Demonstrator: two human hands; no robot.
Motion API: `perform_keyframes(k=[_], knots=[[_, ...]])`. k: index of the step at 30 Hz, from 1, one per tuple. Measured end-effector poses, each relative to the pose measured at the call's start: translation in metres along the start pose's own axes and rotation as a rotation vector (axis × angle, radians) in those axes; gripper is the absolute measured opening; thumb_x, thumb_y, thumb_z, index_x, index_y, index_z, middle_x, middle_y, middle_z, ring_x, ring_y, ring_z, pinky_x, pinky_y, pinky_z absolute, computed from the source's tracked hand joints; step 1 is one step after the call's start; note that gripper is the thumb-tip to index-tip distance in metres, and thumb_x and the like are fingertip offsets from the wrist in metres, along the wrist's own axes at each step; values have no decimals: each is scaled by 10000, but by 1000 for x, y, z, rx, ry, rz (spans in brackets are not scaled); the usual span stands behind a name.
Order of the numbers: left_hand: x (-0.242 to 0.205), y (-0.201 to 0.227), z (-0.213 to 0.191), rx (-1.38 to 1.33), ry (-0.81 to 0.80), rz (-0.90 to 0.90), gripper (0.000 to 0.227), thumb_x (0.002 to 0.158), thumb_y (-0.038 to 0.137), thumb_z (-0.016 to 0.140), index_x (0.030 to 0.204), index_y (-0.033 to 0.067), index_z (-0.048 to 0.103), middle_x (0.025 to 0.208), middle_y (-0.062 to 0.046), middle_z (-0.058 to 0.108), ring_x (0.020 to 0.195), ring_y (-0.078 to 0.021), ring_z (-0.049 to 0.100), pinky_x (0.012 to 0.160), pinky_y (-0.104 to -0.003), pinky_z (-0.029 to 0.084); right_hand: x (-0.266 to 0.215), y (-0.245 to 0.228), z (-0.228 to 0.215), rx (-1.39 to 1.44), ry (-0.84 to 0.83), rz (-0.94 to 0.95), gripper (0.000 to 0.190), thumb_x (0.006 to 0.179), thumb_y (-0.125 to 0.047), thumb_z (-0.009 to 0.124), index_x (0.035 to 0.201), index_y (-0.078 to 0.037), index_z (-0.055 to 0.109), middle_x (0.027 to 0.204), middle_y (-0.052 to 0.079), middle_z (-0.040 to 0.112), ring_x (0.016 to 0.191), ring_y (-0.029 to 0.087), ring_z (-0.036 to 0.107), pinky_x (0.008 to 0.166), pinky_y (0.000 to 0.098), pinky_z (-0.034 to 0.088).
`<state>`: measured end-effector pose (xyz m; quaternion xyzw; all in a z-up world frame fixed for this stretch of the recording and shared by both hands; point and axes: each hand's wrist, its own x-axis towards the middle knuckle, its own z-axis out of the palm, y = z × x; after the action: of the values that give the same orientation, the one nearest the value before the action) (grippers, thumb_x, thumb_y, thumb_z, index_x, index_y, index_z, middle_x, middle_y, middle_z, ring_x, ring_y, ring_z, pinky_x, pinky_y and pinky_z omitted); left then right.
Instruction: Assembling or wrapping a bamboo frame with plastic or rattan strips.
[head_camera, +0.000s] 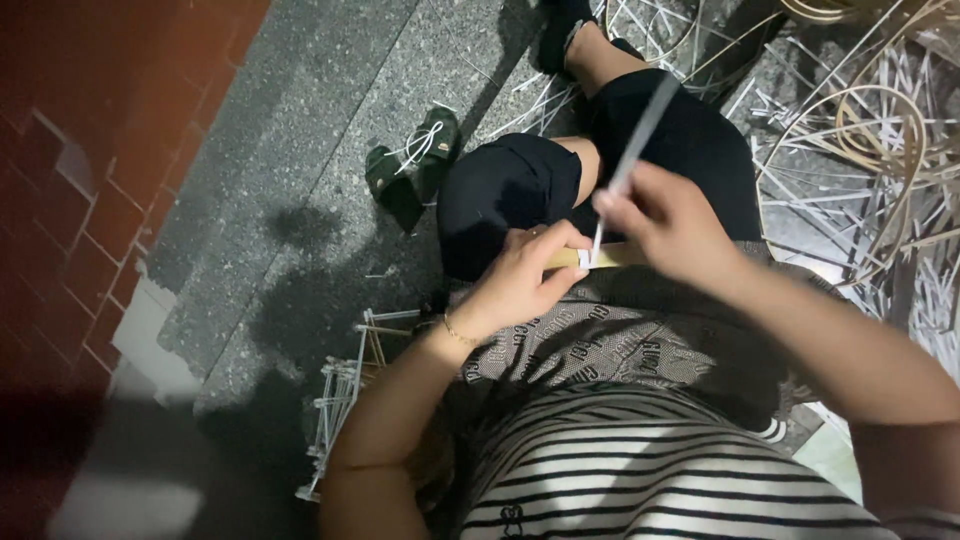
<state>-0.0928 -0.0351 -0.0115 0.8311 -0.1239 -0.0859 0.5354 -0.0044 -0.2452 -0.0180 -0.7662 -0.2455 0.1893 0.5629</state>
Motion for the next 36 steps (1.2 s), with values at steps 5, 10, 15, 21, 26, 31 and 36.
perform_keyframes(k=[5, 10, 15, 21, 26, 31, 36], knots=[[-5, 3, 0, 86, 131, 127, 414, 873, 191, 749, 1226, 75, 567, 1071, -89, 694, 1043, -296, 666, 950, -431, 432, 38, 54, 5, 165, -293, 322, 279, 1014, -255, 675, 885, -13, 629, 766, 30, 621, 730, 94, 536, 643, 324, 443], [6, -3, -8, 140, 92, 124, 280, 905, 114, 739, 1175, 87, 669, 1051, -97, 704, 1046, -305, 651, 969, -409, 483, 23, 16, -16, -631, -116, 256, 307, 1044, -368, 617, 959, -90, 717, 770, 114, 635, 737, 341, 652, 704, 412, 465], [20, -14, -6, -148, -1, -78, 234, 902, 62, 727, 1126, 61, 659, 1036, -63, 741, 995, -175, 714, 907, -331, 561, -28, 8, -12, -655, -4, -694, 128, 909, -192, 647, 1006, -149, 719, 934, 49, 701, 874, 253, 650, 770, 412, 436], [23, -15, -5, -313, -60, -235, 231, 876, 39, 723, 1098, 34, 658, 970, -58, 755, 927, -102, 703, 839, -285, 571, -38, 12, -1, -647, -24, -962, 290, 872, -167, 635, 1147, -92, 692, 1073, 50, 708, 931, 212, 644, 834, 394, 468], [17, -13, -3, -177, -41, -210, 228, 876, 41, 708, 1099, 42, 659, 963, -83, 769, 912, -184, 747, 810, -319, 581, -33, 14, 0, -323, 26, -545, 34, 971, -141, 664, 997, -124, 650, 945, 50, 652, 895, 246, 625, 834, 356, 474], [7, -5, -6, 160, 68, 143, 307, 913, 104, 741, 1178, 83, 587, 1069, -118, 716, 1027, -381, 705, 891, -462, 526, 18, 40, -2, 272, -219, 161, 114, 1042, -150, 651, 1003, -43, 648, 862, 3, 592, 806, 71, 529, 712, 260, 464], [11, -1, -27, 366, 64, 411, 431, 913, 86, 689, 1327, 61, 571, 1107, -119, 662, 972, -323, 666, 848, -429, 541, 41, 68, -6, 118, -422, 375, 71, 980, -101, 652, 982, -41, 690, 810, 28, 643, 727, 126, 547, 653, 300, 451]])
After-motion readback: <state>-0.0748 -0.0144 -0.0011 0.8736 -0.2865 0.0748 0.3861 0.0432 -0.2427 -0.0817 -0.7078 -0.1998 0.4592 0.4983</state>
